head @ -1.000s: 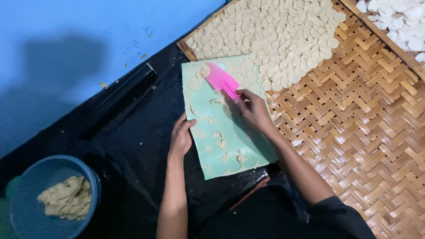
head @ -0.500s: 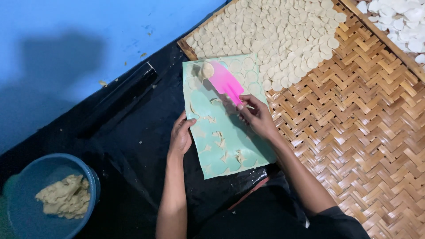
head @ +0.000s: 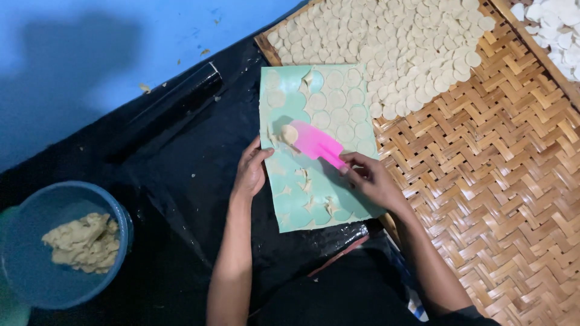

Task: The person uses a pink spatula to extract pre-cut circles of dough from a green plastic sheet and place them on a woven bamboo drying tray.

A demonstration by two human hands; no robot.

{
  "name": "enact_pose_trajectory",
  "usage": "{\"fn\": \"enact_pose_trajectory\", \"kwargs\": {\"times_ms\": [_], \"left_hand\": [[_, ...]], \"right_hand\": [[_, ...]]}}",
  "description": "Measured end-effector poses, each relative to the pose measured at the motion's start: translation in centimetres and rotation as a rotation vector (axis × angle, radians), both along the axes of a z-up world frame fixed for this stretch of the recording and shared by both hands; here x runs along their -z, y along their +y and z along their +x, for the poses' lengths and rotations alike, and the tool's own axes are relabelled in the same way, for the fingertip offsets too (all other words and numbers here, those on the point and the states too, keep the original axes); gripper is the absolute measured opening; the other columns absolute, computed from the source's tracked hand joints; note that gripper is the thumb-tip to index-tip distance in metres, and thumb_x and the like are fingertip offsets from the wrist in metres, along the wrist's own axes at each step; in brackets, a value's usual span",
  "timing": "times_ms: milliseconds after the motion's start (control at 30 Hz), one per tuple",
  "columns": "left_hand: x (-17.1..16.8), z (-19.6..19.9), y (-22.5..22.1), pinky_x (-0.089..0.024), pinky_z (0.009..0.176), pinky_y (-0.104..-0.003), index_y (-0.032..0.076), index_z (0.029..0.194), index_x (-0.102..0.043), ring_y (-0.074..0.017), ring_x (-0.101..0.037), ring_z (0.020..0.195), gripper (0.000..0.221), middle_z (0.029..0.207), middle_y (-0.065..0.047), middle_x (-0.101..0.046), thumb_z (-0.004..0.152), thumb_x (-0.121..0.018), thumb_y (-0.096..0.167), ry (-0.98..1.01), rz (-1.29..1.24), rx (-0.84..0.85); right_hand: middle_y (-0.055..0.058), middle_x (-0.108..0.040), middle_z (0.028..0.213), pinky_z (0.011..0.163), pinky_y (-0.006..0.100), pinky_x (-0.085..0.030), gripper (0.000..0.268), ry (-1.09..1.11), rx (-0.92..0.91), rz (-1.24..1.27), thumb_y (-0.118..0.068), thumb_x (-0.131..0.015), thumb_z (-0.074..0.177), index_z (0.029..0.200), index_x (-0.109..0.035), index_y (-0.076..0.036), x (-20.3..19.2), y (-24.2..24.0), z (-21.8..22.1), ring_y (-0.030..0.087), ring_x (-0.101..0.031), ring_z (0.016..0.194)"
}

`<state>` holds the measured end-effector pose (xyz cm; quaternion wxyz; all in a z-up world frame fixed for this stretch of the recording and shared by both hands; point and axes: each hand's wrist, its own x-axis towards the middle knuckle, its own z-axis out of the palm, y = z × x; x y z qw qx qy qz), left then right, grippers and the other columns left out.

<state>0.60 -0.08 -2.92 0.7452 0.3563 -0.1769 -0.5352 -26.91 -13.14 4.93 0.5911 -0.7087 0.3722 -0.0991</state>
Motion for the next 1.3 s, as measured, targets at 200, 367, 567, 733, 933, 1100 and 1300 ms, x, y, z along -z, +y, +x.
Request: {"fn": "enact_pose_trajectory", "kwargs": {"times_ms": [200, 367, 567, 733, 933, 1100, 1300], "left_hand": [[-0.6, 0.0, 0.3, -0.044, 0.108, -0.032, -0.004, 0.152, -0.046, -0.0197, -0.060, 0.122, 0.061, 0.136, -0.014, -0.063, 0.092, -0.054, -0.001, -0.022, -0.026, 0.026], [-1.9, -0.4, 0.2, -0.046, 0.108, -0.033, -0.003, 0.151, -0.045, -0.0191, -0.061, 0.122, 0.058, 0.135, -0.013, -0.063, 0.095, -0.057, 0.002, -0.014, -0.055, 0.024], [-1.2, -0.8, -0.2, -0.050, 0.101, -0.031, -0.001, 0.142, -0.051, -0.0166, -0.063, 0.117, 0.049, 0.130, -0.011, -0.066, 0.095, -0.065, -0.002, -0.095, 0.016, -0.014], [-1.5, -0.9, -0.3, -0.053, 0.097, -0.031, 0.000, 0.135, -0.054, -0.0152, -0.065, 0.112, 0.042, 0.126, -0.010, -0.068, 0.095, -0.066, -0.003, -0.167, 0.008, -0.017], [-1.5, -1.0, -0.3, -0.053, 0.095, -0.030, 0.000, 0.133, -0.055, -0.0140, -0.065, 0.110, 0.039, 0.124, -0.009, -0.068, 0.096, -0.064, -0.004, -0.246, 0.049, -0.034], [-1.0, -0.9, -0.2, -0.053, 0.094, -0.030, 0.000, 0.133, -0.055, -0.0144, -0.066, 0.109, 0.039, 0.122, -0.009, -0.069, 0.096, -0.065, -0.003, -0.223, 0.049, -0.029], [-1.4, -1.1, -0.2, -0.051, 0.097, -0.030, 0.000, 0.134, -0.056, -0.0146, -0.065, 0.112, 0.039, 0.124, -0.009, -0.068, 0.096, -0.065, -0.004, -0.229, 0.020, -0.026]], "right_hand": [[0.000, -0.069, 0.086, 0.062, 0.027, -0.050, 0.031, 0.117, -0.008, -0.084, -0.021, -0.064, 0.098, 0.126, -0.066, -0.007, -1.3, 0.6, 0.3, 0.008, -0.060, 0.070], [-0.001, -0.067, 0.083, 0.062, 0.027, -0.050, 0.029, 0.071, -0.018, -0.003, -0.023, -0.064, 0.098, 0.121, -0.068, -0.005, -1.4, 1.0, 0.1, 0.007, -0.060, 0.070], [-0.001, -0.065, 0.078, 0.061, 0.026, -0.049, 0.027, 0.108, -0.026, -0.071, -0.023, -0.065, 0.099, 0.118, -0.070, -0.005, -0.8, 1.5, 0.2, 0.006, -0.058, 0.068], [-0.001, -0.064, 0.078, 0.059, 0.025, -0.046, 0.025, 0.109, -0.027, -0.079, -0.020, -0.065, 0.099, 0.118, -0.070, -0.005, -0.8, 1.7, 0.2, 0.006, -0.054, 0.067], [0.000, -0.066, 0.088, 0.063, 0.024, -0.052, 0.031, 0.040, 0.061, -0.064, -0.019, -0.065, 0.098, 0.124, -0.065, -0.003, 0.8, 1.9, -0.3, 0.005, -0.062, 0.074], [0.003, -0.075, 0.101, 0.071, 0.024, -0.057, 0.034, 0.048, 0.192, -0.025, -0.020, -0.064, 0.099, 0.130, -0.064, -0.006, 0.2, 1.6, -0.7, 0.009, -0.071, 0.085], [0.010, -0.073, 0.101, 0.069, 0.027, -0.056, 0.030, 0.012, 0.548, -0.399, -0.011, -0.062, 0.103, 0.130, -0.061, 0.001, 0.8, -4.6, -6.1, 0.014, -0.071, 0.084]]}}
